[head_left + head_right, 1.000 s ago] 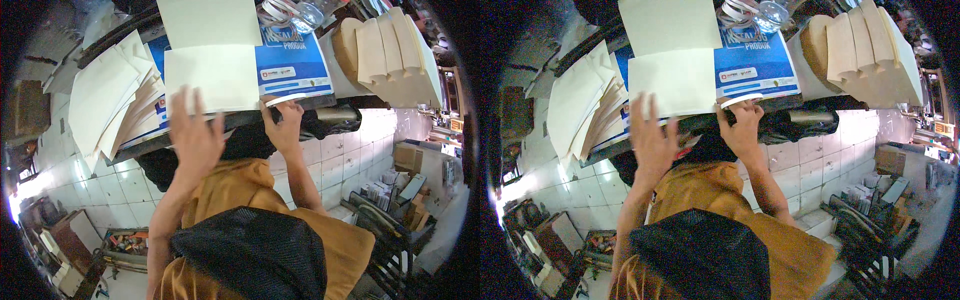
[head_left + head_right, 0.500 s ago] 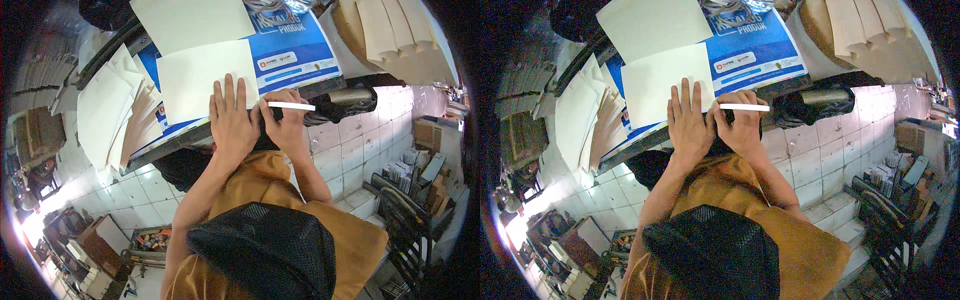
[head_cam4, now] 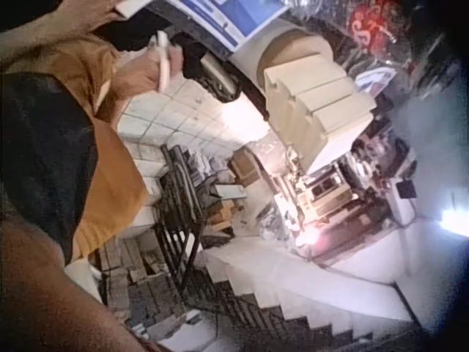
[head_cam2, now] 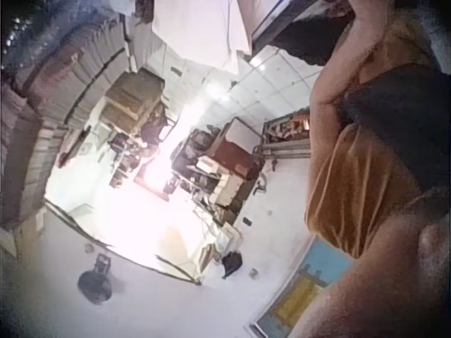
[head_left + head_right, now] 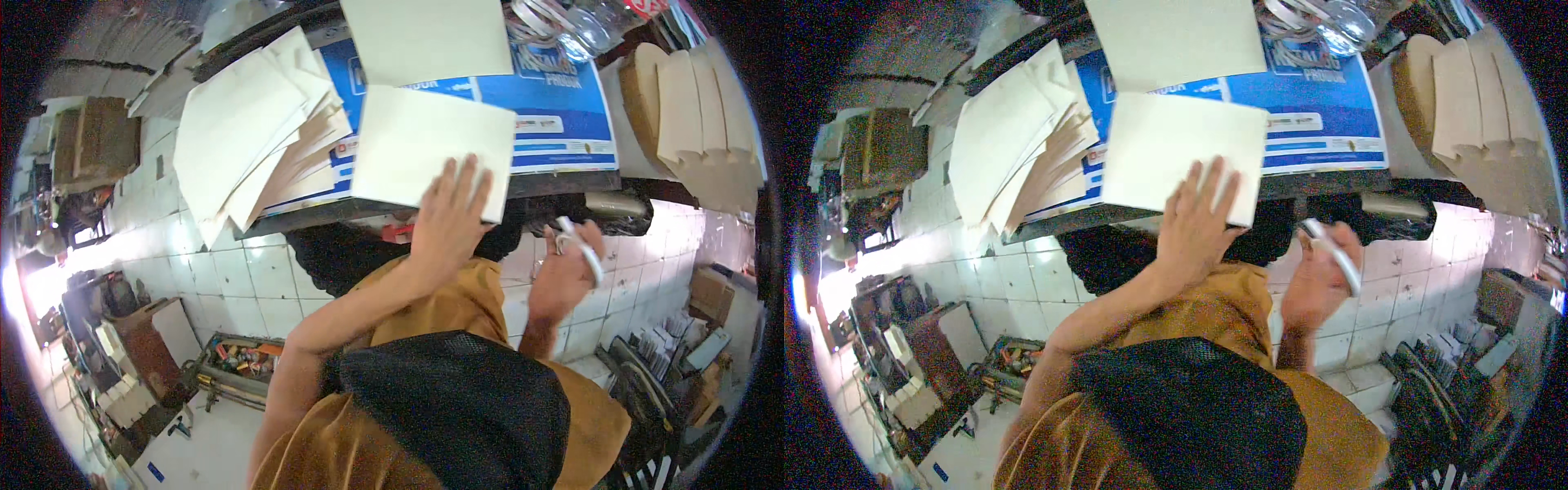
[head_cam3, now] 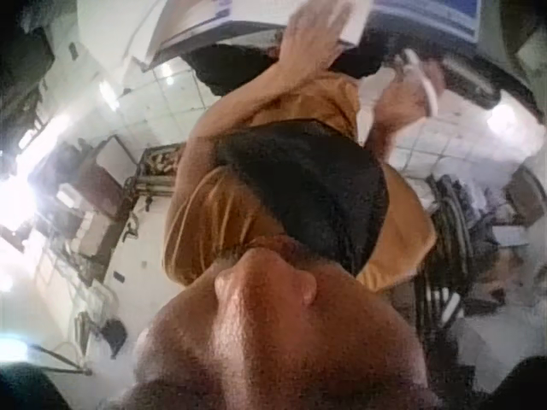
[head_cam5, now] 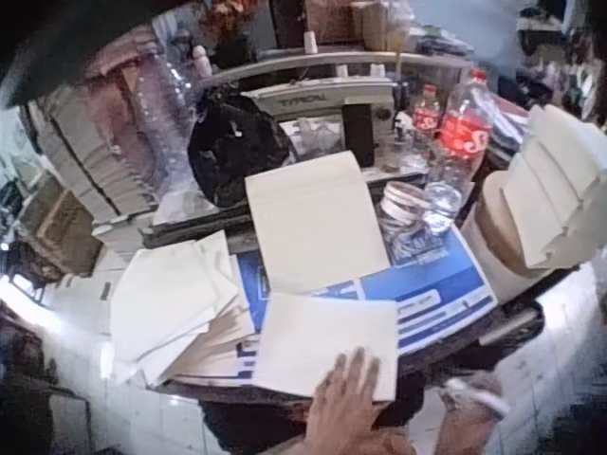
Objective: The person applies adhesive tape along the edges of folded paper sheets by hand, pressing the tape down and stacking the sheets.
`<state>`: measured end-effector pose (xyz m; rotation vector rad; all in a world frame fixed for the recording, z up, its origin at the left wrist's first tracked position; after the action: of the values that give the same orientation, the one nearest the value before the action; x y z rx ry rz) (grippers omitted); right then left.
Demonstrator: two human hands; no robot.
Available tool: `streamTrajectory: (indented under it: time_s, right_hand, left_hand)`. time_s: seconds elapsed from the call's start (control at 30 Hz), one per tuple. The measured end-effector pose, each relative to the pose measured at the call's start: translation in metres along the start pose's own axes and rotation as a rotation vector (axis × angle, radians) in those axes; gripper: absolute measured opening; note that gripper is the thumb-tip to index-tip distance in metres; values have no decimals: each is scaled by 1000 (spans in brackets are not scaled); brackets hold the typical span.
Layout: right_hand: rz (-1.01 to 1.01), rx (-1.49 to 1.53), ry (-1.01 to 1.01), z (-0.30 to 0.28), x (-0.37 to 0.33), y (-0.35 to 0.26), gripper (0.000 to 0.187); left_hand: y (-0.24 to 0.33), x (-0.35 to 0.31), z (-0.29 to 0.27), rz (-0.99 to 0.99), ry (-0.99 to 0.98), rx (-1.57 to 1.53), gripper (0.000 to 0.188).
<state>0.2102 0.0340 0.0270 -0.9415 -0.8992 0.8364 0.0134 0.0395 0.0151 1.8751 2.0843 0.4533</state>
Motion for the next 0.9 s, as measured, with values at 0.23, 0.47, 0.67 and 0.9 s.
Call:
streamTrajectory:
  time_s: [0.23,0.47,0.67,0.9]
  right_hand:
    - [493,643,99,-21,27,17,47]
    - [389,522,-92,4,23,13,51]
    - [364,590,-98,-2,20,1,61]
    - [215,252,-242,49,17,-1,65]
  left_hand:
    - [-44,-18,-177,-2,643,-626,59]
    - [-128,-5,-215,-228,678,-78,44]
    - [-133,31,-188,-144,454,-10,50]
    - [-86,180,-70,207,512,259,53]
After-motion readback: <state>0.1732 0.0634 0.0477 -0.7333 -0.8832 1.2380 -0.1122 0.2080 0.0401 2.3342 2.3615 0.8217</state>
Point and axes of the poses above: each hand's wrist, its own x-axis towards the middle knuckle, its own z-axis out of the palm, y = z × x, the point moved 5 cm from there along x, towards the middle knuckle, and after that the axes turned 11 degrees about -z, right-handed, at the moved point
